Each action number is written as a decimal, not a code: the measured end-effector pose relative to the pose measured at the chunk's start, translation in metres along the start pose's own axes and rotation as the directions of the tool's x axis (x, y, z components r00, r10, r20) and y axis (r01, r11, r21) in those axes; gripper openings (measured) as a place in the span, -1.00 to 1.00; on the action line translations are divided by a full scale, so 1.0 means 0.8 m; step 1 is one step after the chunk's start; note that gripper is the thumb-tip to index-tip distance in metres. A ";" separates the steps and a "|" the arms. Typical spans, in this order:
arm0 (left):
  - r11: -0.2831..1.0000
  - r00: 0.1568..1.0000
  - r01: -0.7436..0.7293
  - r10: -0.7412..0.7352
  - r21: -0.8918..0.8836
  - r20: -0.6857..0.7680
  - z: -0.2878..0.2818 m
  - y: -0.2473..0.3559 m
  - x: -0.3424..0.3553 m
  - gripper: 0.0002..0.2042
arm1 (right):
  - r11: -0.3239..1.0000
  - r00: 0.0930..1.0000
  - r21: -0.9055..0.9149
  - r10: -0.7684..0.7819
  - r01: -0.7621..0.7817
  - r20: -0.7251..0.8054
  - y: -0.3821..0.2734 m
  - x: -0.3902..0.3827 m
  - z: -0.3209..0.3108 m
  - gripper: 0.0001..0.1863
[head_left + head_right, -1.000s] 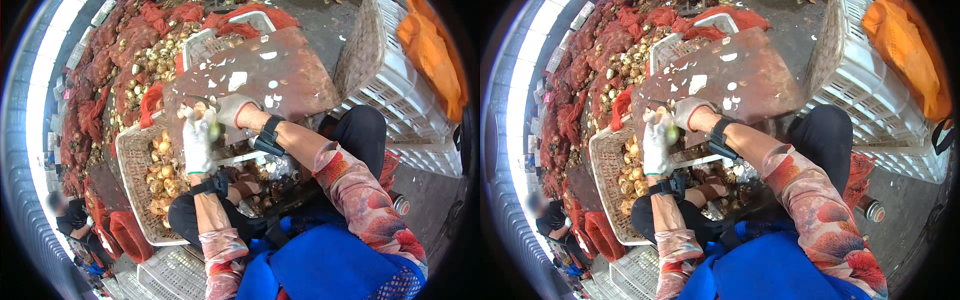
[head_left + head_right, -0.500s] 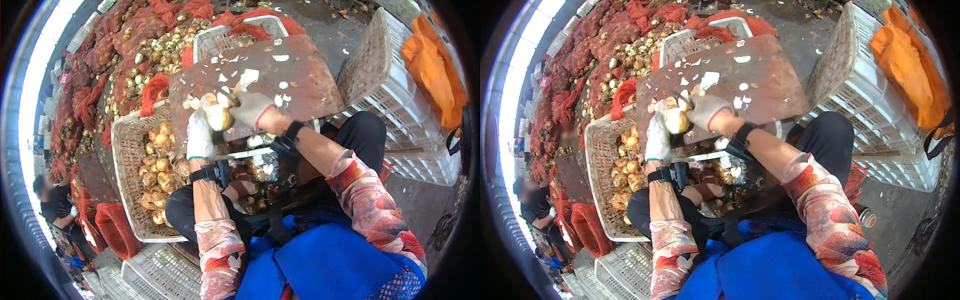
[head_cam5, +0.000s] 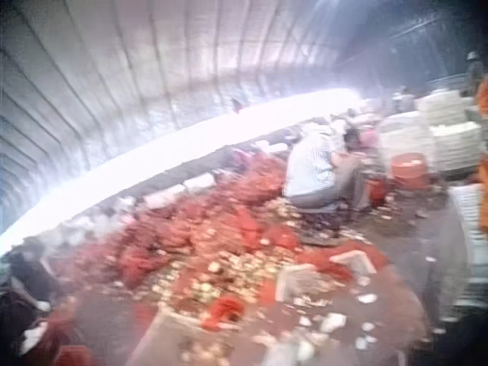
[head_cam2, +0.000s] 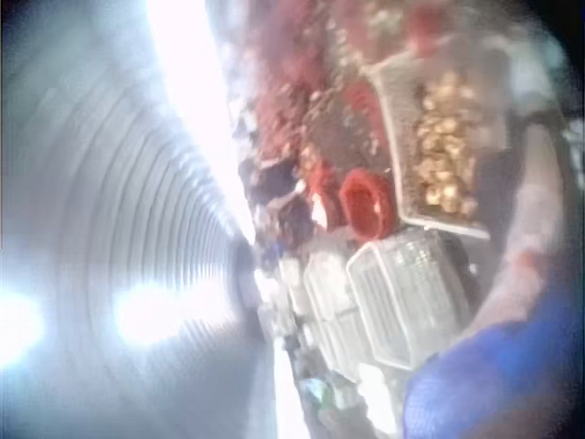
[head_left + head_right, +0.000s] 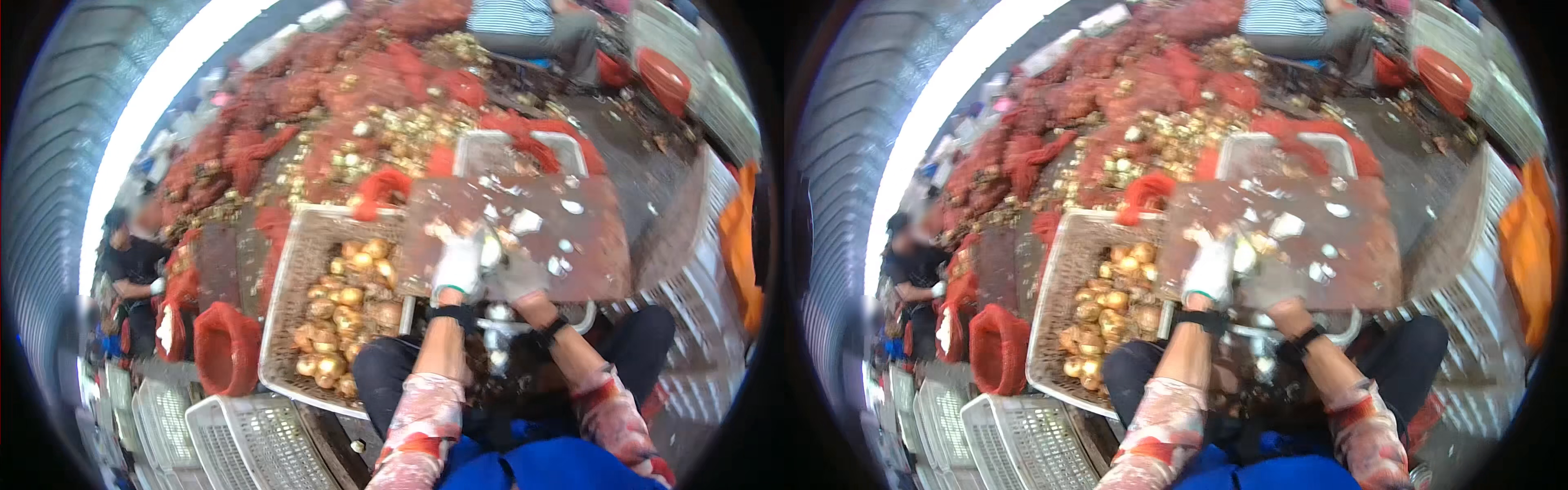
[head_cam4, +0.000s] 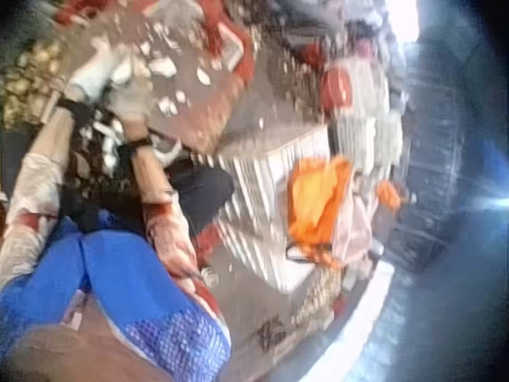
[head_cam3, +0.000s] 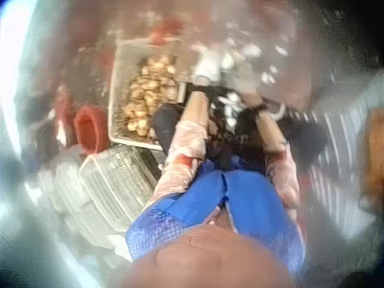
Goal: The person is peeling and sorting onions in an industrial or agricultural setting.
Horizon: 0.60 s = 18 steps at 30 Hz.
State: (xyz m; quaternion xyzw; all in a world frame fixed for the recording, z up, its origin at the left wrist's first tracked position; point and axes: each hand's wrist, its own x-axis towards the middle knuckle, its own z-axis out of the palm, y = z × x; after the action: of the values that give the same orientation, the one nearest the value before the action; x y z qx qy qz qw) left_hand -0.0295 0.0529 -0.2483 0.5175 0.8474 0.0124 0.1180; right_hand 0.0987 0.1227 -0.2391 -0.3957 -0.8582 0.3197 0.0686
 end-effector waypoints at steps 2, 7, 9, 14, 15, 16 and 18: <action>0.679 0.936 0.083 -0.304 -0.729 -0.177 0.092 -0.042 0.041 -0.37 | 0.991 0.987 0.088 -0.089 0.101 -0.131 0.013 -0.003 0.025 -0.59; 0.663 0.916 -0.056 -0.264 -0.746 -0.303 0.096 -0.040 0.049 -0.25 | 0.999 0.978 -0.051 -0.025 0.014 -0.209 0.009 0.014 0.046 -0.67; 0.714 0.919 -0.025 -0.259 -0.700 -0.296 0.098 -0.047 0.046 -0.29 | 0.999 0.978 -0.041 -0.010 0.001 -0.207 0.004 0.018 0.052 -0.64; 0.800 0.892 -0.189 -0.103 -0.570 -0.441 0.047 -0.026 0.021 -0.43 | 0.996 0.977 0.023 0.089 -0.086 -0.195 -0.001 0.037 0.044 -0.68; 0.720 0.927 -0.114 -0.171 -0.684 -0.335 0.041 -0.023 0.022 -0.42 | 0.994 0.976 0.017 0.113 -0.112 -0.185 0.000 0.038 0.041 -0.68; 0.626 0.950 -0.031 -0.225 -0.779 -0.218 0.033 -0.019 0.023 -0.40 | 0.994 0.976 0.018 0.111 -0.110 -0.189 0.002 0.041 0.039 -0.68; 0.468 0.945 0.183 -0.326 -0.865 0.024 0.027 -0.022 0.028 -0.31 | 0.997 0.982 0.045 0.073 -0.066 -0.174 0.012 0.047 0.036 -0.66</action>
State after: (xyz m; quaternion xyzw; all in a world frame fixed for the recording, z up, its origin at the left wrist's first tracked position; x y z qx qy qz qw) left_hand -0.0498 0.0622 -0.2756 0.2561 0.8029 0.4489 0.2970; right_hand 0.0688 0.1399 -0.2726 -0.4505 -0.8281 0.3027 0.1404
